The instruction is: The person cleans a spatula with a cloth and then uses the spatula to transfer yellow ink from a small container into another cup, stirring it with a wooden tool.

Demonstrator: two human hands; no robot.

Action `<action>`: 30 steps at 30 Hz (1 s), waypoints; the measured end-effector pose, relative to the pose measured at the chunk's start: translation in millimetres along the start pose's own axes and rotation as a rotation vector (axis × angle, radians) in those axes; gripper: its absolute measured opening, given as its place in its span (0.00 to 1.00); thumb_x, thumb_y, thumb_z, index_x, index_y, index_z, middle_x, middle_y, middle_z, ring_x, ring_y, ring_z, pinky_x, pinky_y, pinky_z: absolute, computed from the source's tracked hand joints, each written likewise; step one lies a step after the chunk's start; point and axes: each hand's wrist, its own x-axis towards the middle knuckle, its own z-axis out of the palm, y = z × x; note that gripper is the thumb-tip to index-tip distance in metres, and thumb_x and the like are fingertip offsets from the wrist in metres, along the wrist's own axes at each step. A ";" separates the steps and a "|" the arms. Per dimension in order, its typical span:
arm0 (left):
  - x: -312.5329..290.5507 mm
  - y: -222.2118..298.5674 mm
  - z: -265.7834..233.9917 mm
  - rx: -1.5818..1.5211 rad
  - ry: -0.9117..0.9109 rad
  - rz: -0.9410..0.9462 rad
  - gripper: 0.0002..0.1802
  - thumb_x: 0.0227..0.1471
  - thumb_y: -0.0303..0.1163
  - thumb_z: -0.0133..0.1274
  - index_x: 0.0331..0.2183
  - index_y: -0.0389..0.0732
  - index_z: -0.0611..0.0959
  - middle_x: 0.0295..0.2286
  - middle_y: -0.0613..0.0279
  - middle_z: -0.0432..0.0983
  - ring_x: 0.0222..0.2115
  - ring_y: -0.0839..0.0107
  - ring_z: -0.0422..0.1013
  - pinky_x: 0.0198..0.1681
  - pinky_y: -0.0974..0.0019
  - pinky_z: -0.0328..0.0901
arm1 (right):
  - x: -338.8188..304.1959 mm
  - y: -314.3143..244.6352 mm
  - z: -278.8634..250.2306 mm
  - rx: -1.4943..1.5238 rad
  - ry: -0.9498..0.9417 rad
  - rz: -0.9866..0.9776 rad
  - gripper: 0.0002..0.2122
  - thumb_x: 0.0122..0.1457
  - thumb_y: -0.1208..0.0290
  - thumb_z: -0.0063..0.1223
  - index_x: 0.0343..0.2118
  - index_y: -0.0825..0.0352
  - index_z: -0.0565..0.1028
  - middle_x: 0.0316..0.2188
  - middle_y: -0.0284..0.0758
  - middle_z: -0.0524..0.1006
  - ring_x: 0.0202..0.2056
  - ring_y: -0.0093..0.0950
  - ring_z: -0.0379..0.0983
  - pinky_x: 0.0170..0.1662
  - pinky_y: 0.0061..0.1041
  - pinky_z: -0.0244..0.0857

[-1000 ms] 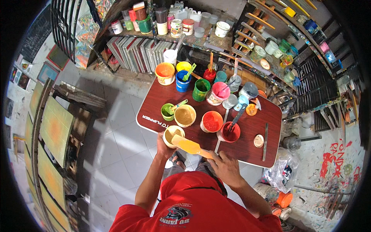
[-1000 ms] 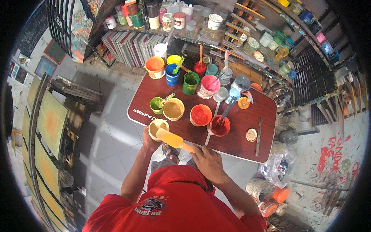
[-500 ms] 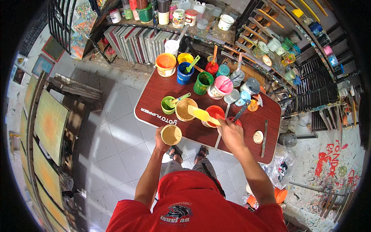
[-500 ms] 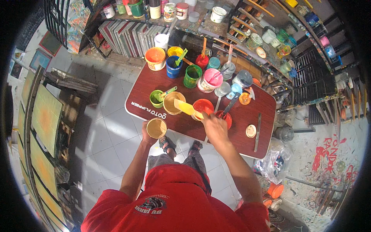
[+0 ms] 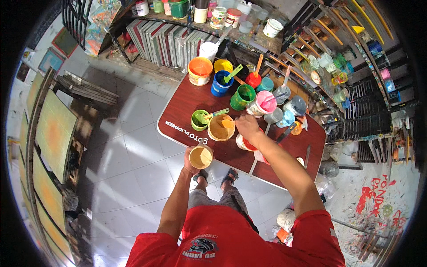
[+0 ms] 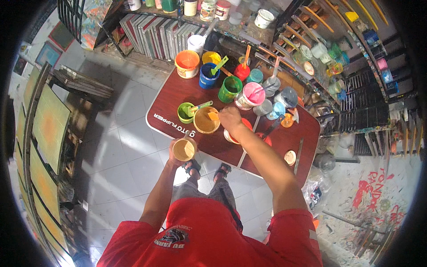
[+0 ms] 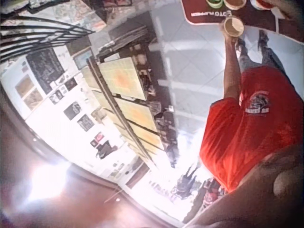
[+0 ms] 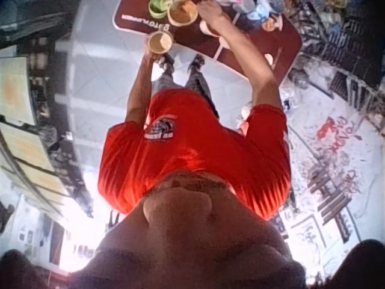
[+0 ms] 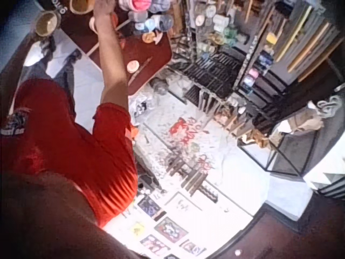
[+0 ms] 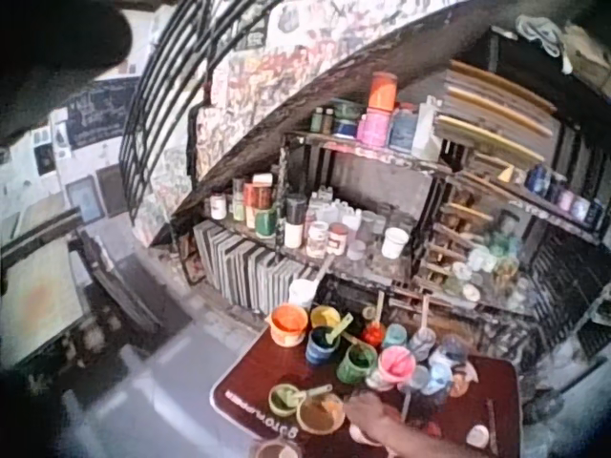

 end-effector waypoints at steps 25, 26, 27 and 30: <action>47.1 -6.9 -6.9 -0.014 -0.085 -0.128 0.29 0.53 0.49 0.37 0.41 0.36 0.78 0.38 0.54 0.78 0.38 0.61 0.75 0.46 0.58 0.70 | -65.4 -52.0 33.2 1.051 -0.223 0.642 0.12 0.61 0.63 0.49 0.38 0.64 0.80 0.20 0.40 0.77 0.25 0.35 0.75 0.30 0.35 0.64; 50.1 -6.9 -4.6 -0.008 -0.074 -0.128 0.28 0.53 0.50 0.37 0.41 0.37 0.78 0.37 0.55 0.78 0.38 0.61 0.75 0.45 0.59 0.70 | -70.2 -56.6 35.0 1.094 -0.179 0.677 0.12 0.61 0.62 0.49 0.38 0.64 0.80 0.20 0.40 0.76 0.24 0.34 0.74 0.30 0.35 0.64; 52.5 -7.1 -2.5 -0.002 -0.063 -0.130 0.28 0.53 0.50 0.37 0.41 0.37 0.78 0.37 0.56 0.78 0.37 0.62 0.75 0.45 0.59 0.70 | -74.2 -62.3 36.9 1.136 -0.135 0.713 0.13 0.62 0.62 0.49 0.37 0.65 0.80 0.19 0.39 0.76 0.23 0.32 0.73 0.29 0.34 0.63; 61.5 -3.0 -8.5 -0.010 -0.095 -0.133 0.31 0.52 0.50 0.35 0.45 0.36 0.77 0.40 0.50 0.77 0.40 0.55 0.75 0.49 0.51 0.68 | -80.6 -78.8 32.2 1.246 -0.033 0.805 0.14 0.63 0.61 0.48 0.38 0.67 0.79 0.17 0.35 0.73 0.21 0.27 0.70 0.29 0.31 0.62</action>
